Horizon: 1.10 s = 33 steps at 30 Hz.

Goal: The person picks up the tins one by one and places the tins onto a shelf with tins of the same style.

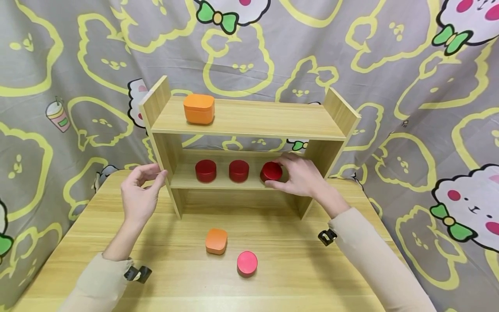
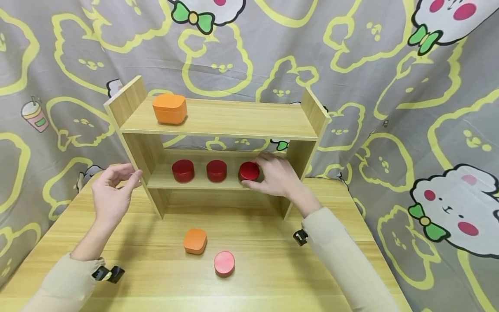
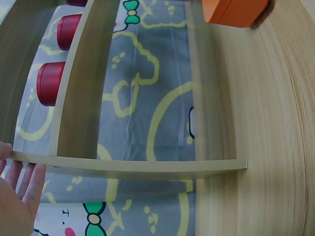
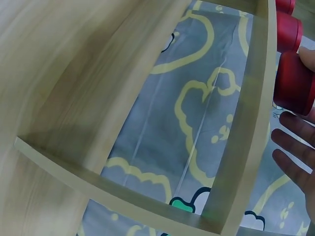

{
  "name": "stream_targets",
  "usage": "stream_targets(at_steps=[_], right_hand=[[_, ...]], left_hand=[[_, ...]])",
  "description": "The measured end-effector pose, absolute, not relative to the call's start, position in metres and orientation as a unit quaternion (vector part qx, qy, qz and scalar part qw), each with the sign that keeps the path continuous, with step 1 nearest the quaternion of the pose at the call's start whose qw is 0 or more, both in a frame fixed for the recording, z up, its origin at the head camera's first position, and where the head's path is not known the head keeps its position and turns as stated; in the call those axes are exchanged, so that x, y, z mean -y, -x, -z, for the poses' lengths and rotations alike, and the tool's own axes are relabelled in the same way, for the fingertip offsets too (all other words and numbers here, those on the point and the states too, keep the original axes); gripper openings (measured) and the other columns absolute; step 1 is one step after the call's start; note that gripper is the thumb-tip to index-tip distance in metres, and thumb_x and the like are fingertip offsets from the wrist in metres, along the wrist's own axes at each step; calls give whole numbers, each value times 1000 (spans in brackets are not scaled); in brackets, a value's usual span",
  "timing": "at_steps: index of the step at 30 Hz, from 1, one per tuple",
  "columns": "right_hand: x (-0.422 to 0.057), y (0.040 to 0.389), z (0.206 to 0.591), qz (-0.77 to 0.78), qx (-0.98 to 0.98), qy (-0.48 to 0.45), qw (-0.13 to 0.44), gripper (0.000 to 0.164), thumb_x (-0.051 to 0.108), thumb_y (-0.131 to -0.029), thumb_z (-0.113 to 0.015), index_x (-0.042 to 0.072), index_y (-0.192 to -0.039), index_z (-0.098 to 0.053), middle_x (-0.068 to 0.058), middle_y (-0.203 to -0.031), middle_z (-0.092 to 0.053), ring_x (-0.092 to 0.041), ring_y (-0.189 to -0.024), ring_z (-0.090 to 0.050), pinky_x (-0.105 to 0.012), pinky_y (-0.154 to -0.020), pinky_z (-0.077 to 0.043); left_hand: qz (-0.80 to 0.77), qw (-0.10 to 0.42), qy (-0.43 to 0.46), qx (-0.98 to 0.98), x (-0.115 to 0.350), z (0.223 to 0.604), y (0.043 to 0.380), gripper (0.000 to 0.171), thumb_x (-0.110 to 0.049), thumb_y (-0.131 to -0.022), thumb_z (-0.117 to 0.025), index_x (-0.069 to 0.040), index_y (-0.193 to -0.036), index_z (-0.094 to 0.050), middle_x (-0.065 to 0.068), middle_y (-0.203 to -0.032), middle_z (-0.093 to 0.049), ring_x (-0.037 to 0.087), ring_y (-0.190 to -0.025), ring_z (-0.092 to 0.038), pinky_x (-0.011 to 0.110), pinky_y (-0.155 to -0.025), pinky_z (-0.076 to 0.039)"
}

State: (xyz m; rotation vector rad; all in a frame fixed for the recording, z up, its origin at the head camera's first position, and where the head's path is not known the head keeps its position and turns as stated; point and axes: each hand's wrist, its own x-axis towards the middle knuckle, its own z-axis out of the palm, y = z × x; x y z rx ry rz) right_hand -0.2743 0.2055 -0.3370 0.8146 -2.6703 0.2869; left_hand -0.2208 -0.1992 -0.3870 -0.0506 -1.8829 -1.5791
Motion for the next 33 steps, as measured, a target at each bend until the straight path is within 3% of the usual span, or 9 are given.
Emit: stream_targets(at_steps=[8,24,33], right_hand=[[-202,281,339,-102,944,-278,148,67,66,-82,-79,17,-128,-73,-4,-125,-73,-24,-109,-71,-43,-81,-64],[-194,287,343,-97,940,-289,151,66,68,-83,-77,16,-125,-73,-3,-119,-73,-21,-102,-71,-41,-79,-63],[-195,289,348,-93,940,-295,148,65,66,-90,-71,16,-131,-71,-4,-125,-72,-22,-106,-71,-43,-85,-63]], left_hand=[[604,334,18,723,199,386,220,19,-1,-92,-78,7,-109,-72,-23,-90,-70,-8,-78,-69,7,-65,-59],[606,330,17,723,199,385,221,20,-2,-93,-78,7,-109,-72,-22,-90,-70,-7,-78,-69,8,-65,-59],[603,331,16,726,199,386,222,20,-1,-92,-78,6,-110,-72,-23,-90,-70,-7,-77,-69,8,-64,-59]])
